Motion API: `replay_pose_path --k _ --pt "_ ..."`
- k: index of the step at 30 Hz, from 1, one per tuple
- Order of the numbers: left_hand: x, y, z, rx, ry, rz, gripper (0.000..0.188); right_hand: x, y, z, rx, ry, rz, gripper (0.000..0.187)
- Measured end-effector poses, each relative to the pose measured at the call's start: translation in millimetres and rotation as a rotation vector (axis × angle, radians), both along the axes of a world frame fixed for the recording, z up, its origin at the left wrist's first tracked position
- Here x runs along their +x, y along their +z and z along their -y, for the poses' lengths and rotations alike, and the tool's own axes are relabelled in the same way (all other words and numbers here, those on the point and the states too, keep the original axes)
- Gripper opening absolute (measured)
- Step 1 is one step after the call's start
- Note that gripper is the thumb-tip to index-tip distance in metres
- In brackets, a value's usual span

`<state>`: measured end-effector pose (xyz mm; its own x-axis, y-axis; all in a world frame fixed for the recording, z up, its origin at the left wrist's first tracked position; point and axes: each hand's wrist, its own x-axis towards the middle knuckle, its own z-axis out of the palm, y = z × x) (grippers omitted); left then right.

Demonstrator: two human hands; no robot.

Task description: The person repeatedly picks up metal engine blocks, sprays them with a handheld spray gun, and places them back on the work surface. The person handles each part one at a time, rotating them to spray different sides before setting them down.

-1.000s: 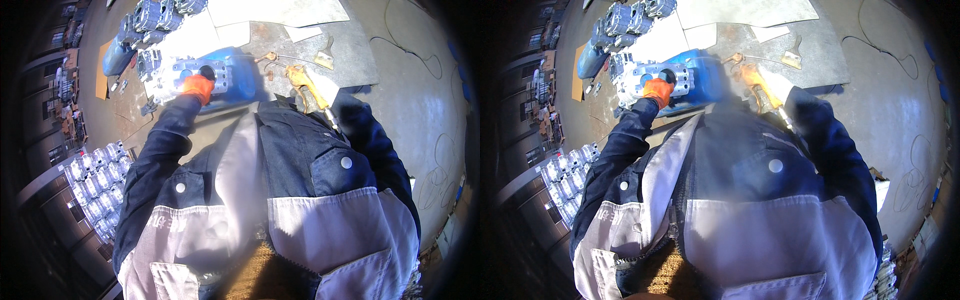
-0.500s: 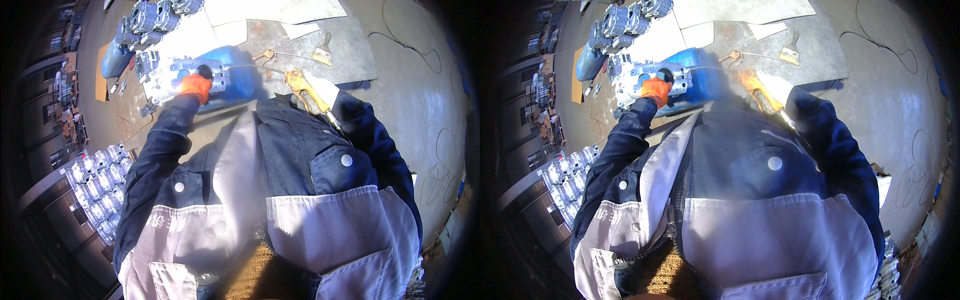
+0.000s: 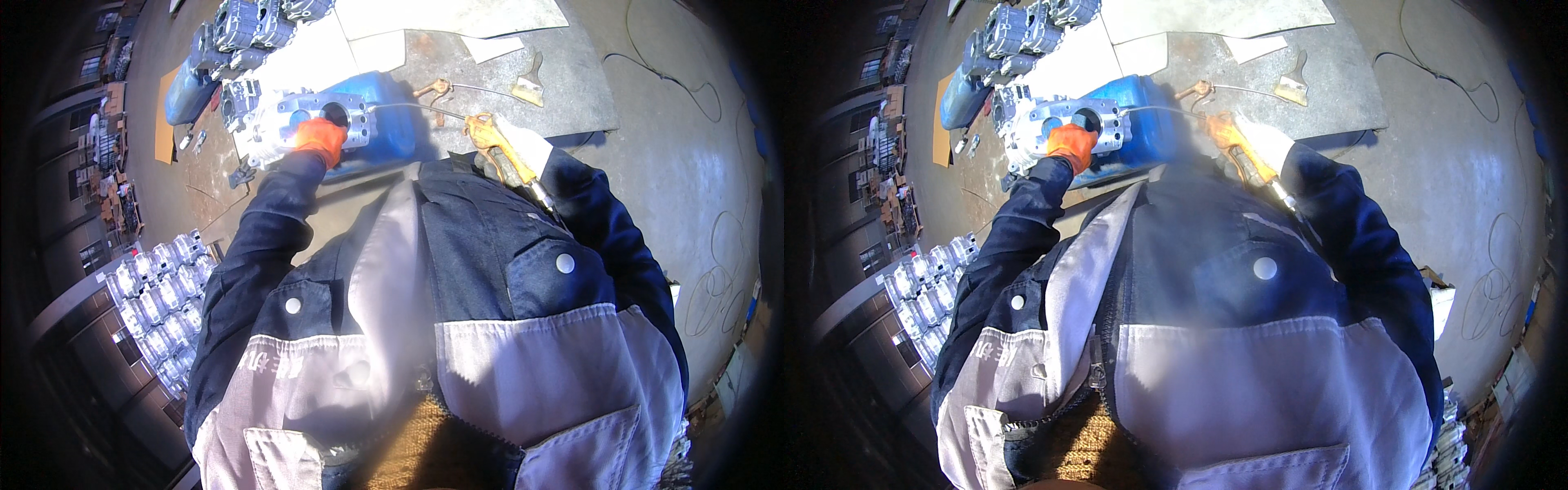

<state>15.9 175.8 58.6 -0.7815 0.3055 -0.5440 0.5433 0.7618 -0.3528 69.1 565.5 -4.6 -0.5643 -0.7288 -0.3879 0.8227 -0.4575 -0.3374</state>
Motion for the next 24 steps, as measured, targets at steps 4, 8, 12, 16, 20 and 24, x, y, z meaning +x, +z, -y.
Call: replay_pose_path --k 4,8,12,16,20,24 --pt "-1 -3 4 0.034 0.0 0.001 0.019 3 5 5 0.077 -0.043 -0.025 0.043" --pt "-2 0 5 0.027 0.021 0.016 0.018 7 16 7 -0.006 -0.162 0.252 0.044" --pt "-2 4 -3 -0.032 0.091 0.064 0.019 12 21 4 0.002 -0.08 0.097 0.044" --pt "-3 3 -5 -0.081 0.132 0.081 0.021 13 22 4 0.002 -0.107 0.135 0.044" --pt "-2 -2 5 0.026 0.003 0.026 0.02 13 27 7 0.034 -0.118 0.145 0.045" --pt "-1 -4 6 0.038 0.017 0.022 0.019 12 28 9 -0.025 -0.115 0.132 0.046"
